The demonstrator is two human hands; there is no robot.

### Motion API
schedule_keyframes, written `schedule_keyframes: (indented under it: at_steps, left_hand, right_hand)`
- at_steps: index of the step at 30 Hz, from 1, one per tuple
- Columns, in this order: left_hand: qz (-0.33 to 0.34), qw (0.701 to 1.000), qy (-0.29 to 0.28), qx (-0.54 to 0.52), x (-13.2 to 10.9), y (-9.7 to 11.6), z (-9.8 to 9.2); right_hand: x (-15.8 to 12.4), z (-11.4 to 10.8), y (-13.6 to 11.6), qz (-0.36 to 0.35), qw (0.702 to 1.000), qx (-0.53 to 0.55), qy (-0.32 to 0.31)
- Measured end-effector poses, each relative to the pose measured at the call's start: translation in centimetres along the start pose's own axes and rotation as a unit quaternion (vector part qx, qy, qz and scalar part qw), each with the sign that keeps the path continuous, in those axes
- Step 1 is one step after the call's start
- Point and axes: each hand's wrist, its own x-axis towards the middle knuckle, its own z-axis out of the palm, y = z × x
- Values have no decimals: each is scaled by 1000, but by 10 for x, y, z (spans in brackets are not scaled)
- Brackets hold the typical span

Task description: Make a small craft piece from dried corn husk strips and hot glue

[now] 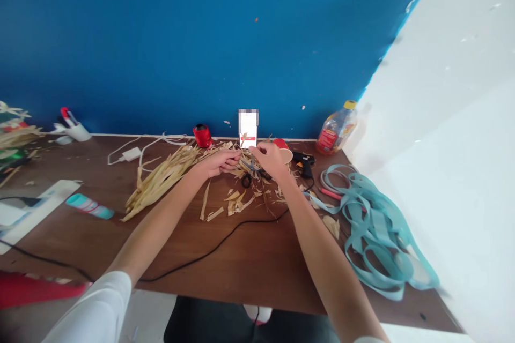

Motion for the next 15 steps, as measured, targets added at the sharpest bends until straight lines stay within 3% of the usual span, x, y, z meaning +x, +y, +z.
schedule_keyframes:
  at_steps: [3,7,11,15]
  left_hand:
    - [-35,999,-9,9,2,-2,-2]
    - [-59,997,-39,24,5,-6,-4]
    - [-67,996,-52,28,4,-7,-5]
    - [-52,998,-35,24,5,-8,-5]
  right_hand:
    - [0,2,2,-101,993,-15,-62]
    - [-2,2,0,-177,966,-143,-121]
    - [-5,0,-6,-194,942,-237,-138]
    - [-7,2,-8,-151,930,-303,-142]
